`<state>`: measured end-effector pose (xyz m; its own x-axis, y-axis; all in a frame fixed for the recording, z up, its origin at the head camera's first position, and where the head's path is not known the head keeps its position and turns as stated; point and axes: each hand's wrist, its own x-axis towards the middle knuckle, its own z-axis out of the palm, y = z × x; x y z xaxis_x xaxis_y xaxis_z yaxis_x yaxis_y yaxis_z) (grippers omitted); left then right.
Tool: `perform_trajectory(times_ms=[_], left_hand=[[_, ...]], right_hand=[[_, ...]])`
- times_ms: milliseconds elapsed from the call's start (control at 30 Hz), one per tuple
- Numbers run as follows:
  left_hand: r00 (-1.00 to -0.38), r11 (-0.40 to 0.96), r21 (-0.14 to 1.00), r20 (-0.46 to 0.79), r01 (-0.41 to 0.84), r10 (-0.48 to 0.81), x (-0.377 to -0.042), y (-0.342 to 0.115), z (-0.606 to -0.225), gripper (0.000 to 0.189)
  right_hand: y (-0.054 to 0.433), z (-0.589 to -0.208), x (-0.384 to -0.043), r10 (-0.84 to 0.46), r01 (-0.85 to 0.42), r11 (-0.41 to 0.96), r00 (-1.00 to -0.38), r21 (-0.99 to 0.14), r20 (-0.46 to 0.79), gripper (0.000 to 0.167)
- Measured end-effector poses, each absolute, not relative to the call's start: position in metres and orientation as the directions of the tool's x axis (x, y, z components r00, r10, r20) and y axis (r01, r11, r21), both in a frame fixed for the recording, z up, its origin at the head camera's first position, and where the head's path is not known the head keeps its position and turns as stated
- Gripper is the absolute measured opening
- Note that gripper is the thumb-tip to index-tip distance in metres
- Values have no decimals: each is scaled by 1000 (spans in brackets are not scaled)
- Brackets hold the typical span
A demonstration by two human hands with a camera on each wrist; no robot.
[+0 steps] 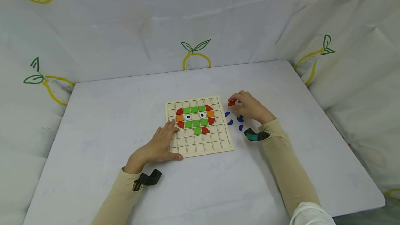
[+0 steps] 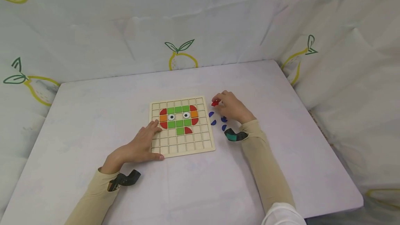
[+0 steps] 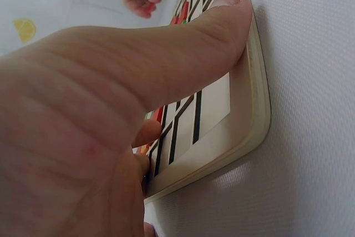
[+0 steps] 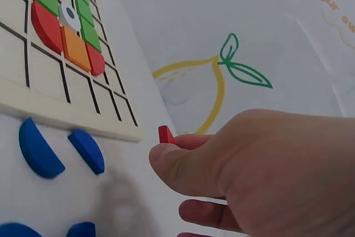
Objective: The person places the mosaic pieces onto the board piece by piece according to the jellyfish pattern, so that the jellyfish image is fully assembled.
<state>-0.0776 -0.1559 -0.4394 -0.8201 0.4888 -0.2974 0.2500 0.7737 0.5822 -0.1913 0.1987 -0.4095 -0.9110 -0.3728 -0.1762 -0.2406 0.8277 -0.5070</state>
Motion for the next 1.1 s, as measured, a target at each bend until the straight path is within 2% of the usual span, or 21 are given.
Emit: perform_trajectory(times_ms=[767, 1100], left_hand=[[-824, 770, 586, -287, 253, 489, -77, -156, -438, 96], [-822, 777, 579, -299, 248, 485, -78, -156, -439, 96]], right_hand=[[148, -400, -169, -552, -419, 702, -831, -576, -68, 29], [130, -405, -161, -553, -412, 700, -829, -583, -79, 27]])
